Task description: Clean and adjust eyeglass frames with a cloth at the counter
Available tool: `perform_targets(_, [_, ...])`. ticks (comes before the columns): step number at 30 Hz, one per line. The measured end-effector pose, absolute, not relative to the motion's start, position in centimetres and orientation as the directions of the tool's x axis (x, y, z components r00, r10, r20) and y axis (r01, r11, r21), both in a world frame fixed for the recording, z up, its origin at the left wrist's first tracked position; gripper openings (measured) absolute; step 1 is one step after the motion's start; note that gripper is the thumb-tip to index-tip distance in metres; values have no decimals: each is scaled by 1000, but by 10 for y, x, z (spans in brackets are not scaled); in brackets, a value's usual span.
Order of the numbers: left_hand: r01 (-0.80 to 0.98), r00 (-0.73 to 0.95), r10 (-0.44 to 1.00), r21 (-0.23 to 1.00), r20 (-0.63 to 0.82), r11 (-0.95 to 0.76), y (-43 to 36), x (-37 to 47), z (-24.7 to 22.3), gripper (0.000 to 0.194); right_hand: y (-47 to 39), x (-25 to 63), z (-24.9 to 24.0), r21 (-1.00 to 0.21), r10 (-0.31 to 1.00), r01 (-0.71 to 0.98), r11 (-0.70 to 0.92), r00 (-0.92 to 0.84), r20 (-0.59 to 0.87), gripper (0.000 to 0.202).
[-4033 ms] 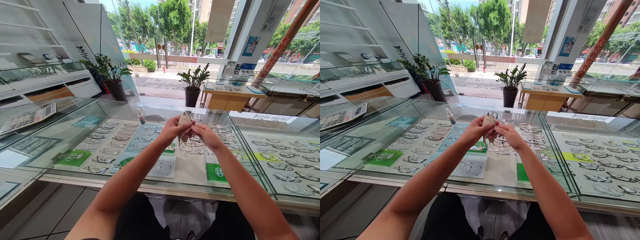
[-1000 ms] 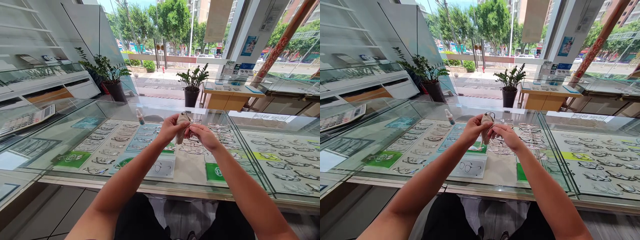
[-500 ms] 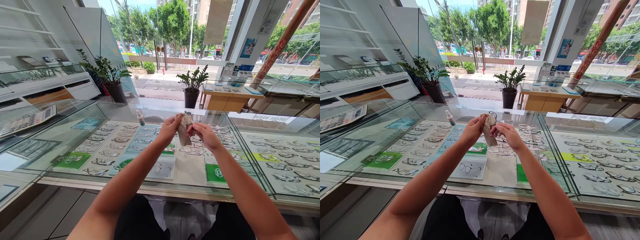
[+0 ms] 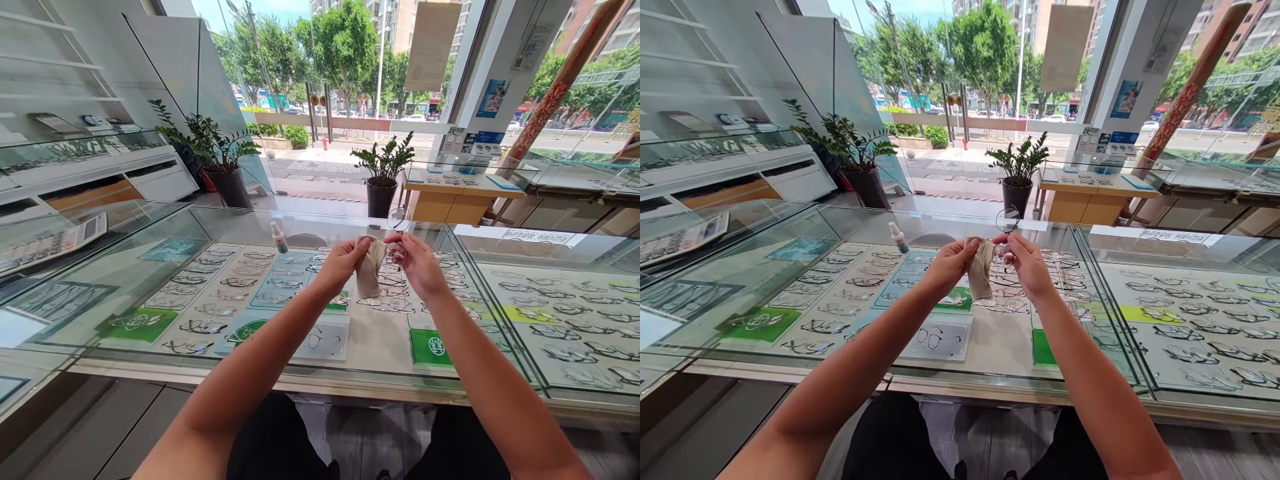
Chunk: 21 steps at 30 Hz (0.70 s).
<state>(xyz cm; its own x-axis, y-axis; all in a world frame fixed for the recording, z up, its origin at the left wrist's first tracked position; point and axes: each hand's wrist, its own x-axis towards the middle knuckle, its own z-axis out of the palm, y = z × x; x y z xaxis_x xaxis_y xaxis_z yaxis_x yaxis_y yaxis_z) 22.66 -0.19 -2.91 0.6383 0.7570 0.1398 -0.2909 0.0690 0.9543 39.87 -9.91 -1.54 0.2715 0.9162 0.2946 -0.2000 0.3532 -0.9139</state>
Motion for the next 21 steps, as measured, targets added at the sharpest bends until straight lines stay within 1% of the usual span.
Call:
perform_targets(4, [-273, 676, 723, 960, 144, 64, -5, 227, -30, 57, -99, 397, -16, -921, 921, -193, 337, 271, 280, 31])
perform_targets(11, [-272, 724, 672, 960, 154, 73, -8, 226, -27, 58, -98, 399, -19, -920, 915, -170, 352, 267, 301, 28])
perform_targets(17, [-255, 742, 653, 964, 150, 69, -9, 226, -25, 59, -98, 399, -19, -924, 910, -114, 364, 256, 327, 32])
perform_targets(21, [-255, 758, 632, 965, 161, 60, -11, 225, -23, 58, -98, 399, -19, -924, 914, -122, 363, 239, 328, 31])
